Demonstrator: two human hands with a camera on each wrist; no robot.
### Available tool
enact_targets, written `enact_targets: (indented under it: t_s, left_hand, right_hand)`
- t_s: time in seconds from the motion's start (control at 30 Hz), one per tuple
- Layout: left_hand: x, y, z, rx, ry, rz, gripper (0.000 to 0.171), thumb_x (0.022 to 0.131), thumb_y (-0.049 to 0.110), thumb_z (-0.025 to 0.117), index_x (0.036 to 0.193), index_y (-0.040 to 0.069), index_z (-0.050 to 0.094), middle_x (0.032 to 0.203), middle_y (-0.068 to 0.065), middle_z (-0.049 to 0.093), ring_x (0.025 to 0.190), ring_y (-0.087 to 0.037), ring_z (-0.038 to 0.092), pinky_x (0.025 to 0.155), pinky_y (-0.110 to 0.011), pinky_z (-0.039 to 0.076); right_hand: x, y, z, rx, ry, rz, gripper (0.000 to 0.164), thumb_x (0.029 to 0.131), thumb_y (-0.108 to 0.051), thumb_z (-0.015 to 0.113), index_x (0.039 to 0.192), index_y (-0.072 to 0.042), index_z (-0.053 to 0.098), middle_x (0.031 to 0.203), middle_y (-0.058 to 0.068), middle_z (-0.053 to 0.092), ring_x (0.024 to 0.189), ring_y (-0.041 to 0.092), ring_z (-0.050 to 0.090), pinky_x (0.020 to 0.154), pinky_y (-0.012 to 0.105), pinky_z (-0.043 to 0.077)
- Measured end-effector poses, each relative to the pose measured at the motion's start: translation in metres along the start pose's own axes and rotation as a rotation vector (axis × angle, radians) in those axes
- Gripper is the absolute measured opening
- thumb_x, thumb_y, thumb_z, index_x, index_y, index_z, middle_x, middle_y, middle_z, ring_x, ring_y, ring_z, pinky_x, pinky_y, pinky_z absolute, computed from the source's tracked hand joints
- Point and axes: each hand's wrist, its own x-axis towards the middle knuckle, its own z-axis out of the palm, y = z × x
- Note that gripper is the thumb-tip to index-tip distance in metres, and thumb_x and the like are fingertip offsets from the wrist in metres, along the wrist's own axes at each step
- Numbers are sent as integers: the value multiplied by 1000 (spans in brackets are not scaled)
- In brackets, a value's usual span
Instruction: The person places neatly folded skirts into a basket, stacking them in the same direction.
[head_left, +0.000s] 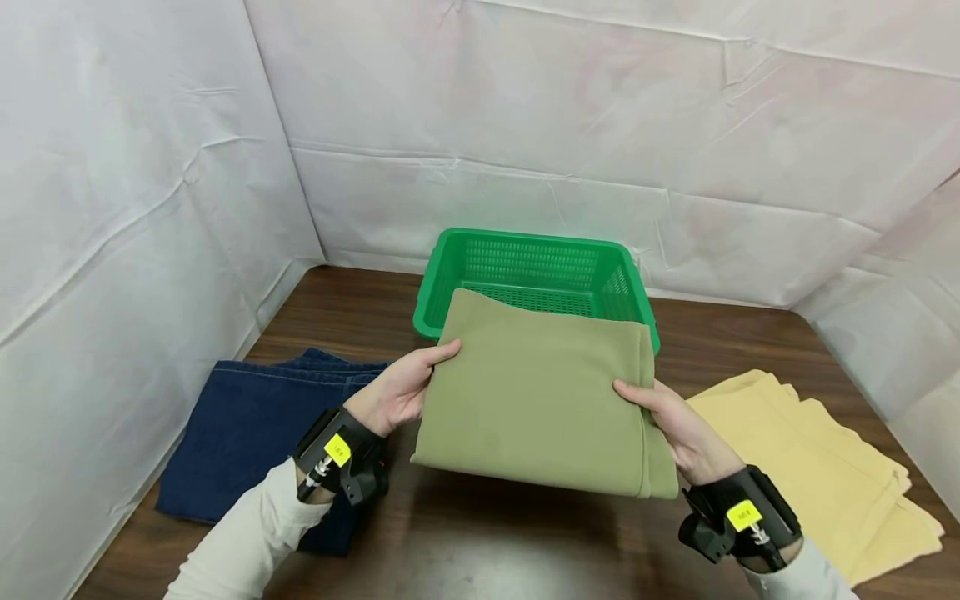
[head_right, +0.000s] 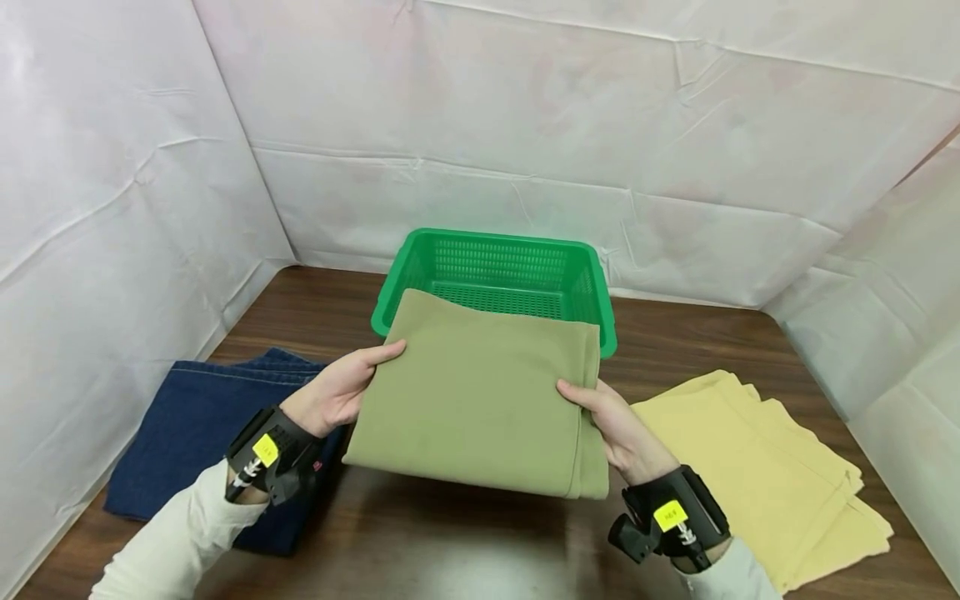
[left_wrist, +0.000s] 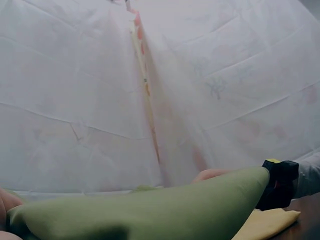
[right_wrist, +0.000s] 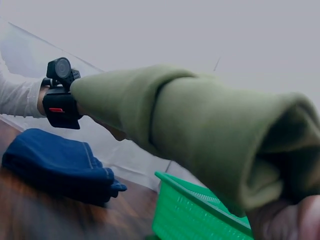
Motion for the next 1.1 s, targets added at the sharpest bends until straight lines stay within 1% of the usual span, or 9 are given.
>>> enact_targets:
  t_s: [0.1, 0.27, 0.4, 0.47, 0.63, 0.73, 0.83, 1.0, 1.1]
  left_hand:
    - [5, 5, 0, -9, 4, 2, 28, 101, 29, 23, 115, 9, 34, 94, -6, 61, 84, -14, 64, 74, -26, 53]
    - [13, 14, 1, -6, 19, 2, 28, 100, 30, 22, 112, 8, 36, 91, -7, 62, 81, -15, 65, 70, -28, 54]
    - [19, 21, -1, -8, 19, -1, 29, 101, 29, 22, 112, 8, 38, 91, -7, 62, 81, -17, 66, 70, -29, 54]
    - [22, 24, -3, -16, 23, 3, 28, 101, 28, 23, 112, 7, 38, 91, -8, 62, 82, -18, 65, 71, -30, 54]
    - [28, 33, -6, -44, 69, 9, 27, 100, 27, 25, 112, 7, 38, 90, -9, 61, 80, -19, 66, 69, -33, 54]
    - [33, 40, -6, -65, 95, 6, 26, 100, 28, 26, 110, 7, 38, 88, -10, 61, 78, -20, 66, 67, -34, 55]
    - [39, 46, -7, -90, 105, 2, 26, 100, 28, 26, 109, 6, 37, 87, -11, 61, 77, -21, 66, 66, -35, 55]
    - [52, 55, -9, -80, 127, 19, 24, 100, 26, 26, 109, 6, 37, 86, -10, 60, 75, -21, 65, 64, -35, 55]
    - [61, 59, -10, -60, 165, 37, 22, 100, 25, 27, 108, 7, 37, 84, -10, 59, 72, -20, 65, 62, -34, 55]
  right_hand:
    - [4, -5, -2, 5, 1, -1, 26, 100, -12, 30, 125, -10, 21, 108, 6, 55, 96, 17, 61, 81, 33, 51]
    - [10, -13, -6, 16, 17, 0, 27, 100, -12, 30, 125, -12, 20, 106, 7, 55, 94, 17, 62, 79, 32, 52]
    - [16, -18, -10, 21, 17, 3, 27, 100, -12, 30, 126, -13, 21, 105, 7, 56, 93, 18, 63, 78, 32, 52]
    - [20, -21, -12, 31, 14, 4, 26, 100, -11, 30, 125, -11, 23, 105, 7, 57, 93, 19, 63, 79, 33, 52]
    - [31, -30, -15, 50, 25, 26, 22, 100, -12, 31, 122, -7, 28, 103, 7, 59, 91, 20, 64, 77, 32, 53]
    - [37, -37, -17, 24, 59, 42, 23, 100, -14, 33, 121, -7, 28, 101, 8, 59, 88, 20, 65, 75, 32, 53]
    - [44, -42, -20, -6, 82, 56, 24, 99, -14, 34, 122, -7, 27, 100, 7, 59, 86, 19, 64, 74, 32, 53]
    - [54, -50, -30, -28, 81, 64, 24, 100, -14, 32, 121, -7, 26, 98, 8, 60, 84, 19, 65, 73, 32, 54]
    - [60, -54, -36, -27, 63, 58, 23, 100, -13, 31, 121, -6, 26, 98, 9, 59, 85, 20, 65, 74, 32, 53]
